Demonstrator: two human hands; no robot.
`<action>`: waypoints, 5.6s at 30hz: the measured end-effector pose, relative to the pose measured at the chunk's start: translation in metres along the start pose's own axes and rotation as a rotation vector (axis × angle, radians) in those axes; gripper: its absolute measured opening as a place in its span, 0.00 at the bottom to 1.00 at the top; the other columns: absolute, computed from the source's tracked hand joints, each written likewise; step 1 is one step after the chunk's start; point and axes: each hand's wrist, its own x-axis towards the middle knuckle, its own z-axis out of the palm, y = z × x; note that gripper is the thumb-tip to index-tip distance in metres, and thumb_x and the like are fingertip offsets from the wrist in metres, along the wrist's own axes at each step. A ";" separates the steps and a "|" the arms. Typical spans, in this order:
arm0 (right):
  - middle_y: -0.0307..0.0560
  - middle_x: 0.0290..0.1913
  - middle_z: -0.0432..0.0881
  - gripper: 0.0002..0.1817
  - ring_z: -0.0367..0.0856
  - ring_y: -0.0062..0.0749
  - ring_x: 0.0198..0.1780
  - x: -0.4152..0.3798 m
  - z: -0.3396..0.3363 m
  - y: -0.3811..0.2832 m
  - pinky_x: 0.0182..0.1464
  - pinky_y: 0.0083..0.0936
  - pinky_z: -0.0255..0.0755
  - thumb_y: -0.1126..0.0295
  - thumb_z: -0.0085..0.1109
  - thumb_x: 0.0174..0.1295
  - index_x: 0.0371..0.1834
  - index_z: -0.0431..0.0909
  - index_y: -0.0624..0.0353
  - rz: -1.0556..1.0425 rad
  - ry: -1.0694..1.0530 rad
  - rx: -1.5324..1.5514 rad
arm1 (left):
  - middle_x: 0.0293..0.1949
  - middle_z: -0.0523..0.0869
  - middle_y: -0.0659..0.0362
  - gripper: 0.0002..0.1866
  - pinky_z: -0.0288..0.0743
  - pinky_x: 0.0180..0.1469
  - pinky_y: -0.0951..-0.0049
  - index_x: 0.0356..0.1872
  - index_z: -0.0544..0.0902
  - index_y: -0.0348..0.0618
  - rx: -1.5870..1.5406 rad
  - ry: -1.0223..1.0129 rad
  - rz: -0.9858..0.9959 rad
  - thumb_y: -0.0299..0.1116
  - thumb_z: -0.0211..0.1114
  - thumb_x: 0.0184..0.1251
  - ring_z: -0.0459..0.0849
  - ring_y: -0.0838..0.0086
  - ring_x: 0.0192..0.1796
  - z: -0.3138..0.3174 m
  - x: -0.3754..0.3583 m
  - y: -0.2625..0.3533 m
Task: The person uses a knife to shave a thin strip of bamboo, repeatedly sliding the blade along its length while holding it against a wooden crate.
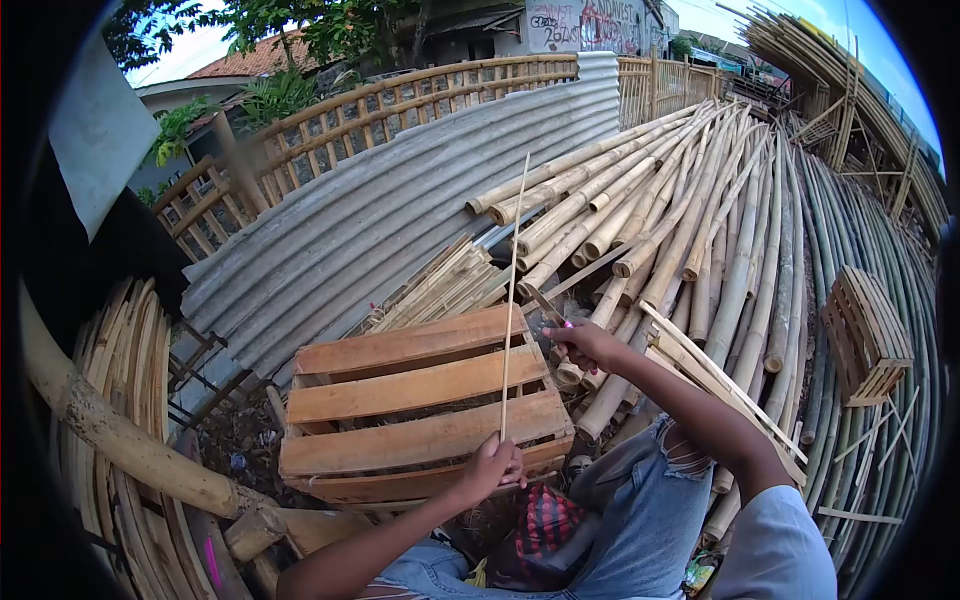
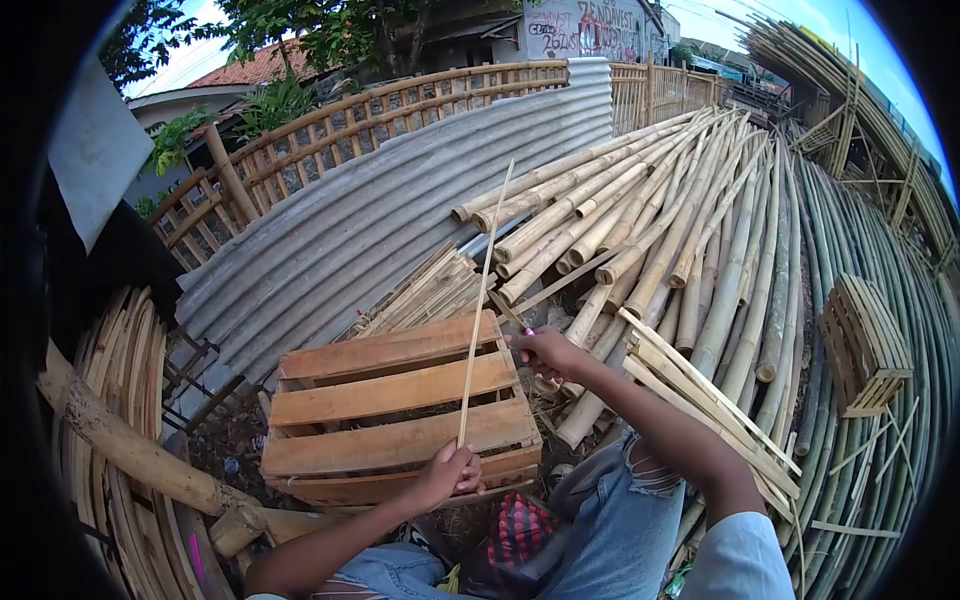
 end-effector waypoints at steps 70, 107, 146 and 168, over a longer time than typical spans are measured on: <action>0.65 0.24 0.77 0.17 0.79 0.59 0.31 0.017 0.029 0.061 0.33 0.47 0.73 0.63 0.47 0.58 0.23 0.77 0.66 -0.526 0.384 -1.060 | 0.22 0.72 0.57 0.07 0.67 0.20 0.72 0.35 0.64 0.36 0.870 0.226 0.050 0.30 0.44 0.67 0.71 0.75 0.19 0.019 -0.006 0.003; 0.62 0.22 0.73 0.16 0.76 0.56 0.28 -0.031 0.081 0.070 0.33 0.45 0.68 0.67 0.46 0.60 0.23 0.76 0.68 -0.643 -0.076 -0.947 | 0.18 0.62 0.67 0.02 0.56 0.17 0.80 0.33 0.61 0.46 0.043 0.154 -0.274 0.30 0.43 0.67 0.57 0.84 0.16 0.011 -0.004 0.032; 0.71 0.21 0.72 0.18 0.75 0.58 0.27 -0.036 0.085 0.051 0.33 0.40 0.67 0.65 0.49 0.54 0.24 0.72 0.75 -0.270 -0.203 -0.701 | 0.20 0.72 0.59 0.12 0.67 0.19 0.73 0.34 0.67 0.35 0.733 0.252 0.033 0.36 0.44 0.68 0.72 0.76 0.17 -0.005 0.010 0.018; 0.67 0.18 0.68 0.16 0.71 0.46 0.20 -0.039 0.078 0.034 0.29 0.37 0.65 0.68 0.51 0.54 0.26 0.71 0.76 -0.369 -0.149 -0.688 | 0.19 0.70 0.61 0.11 0.67 0.20 0.74 0.34 0.67 0.35 0.654 0.225 0.012 0.34 0.43 0.68 0.71 0.77 0.17 0.001 0.021 0.026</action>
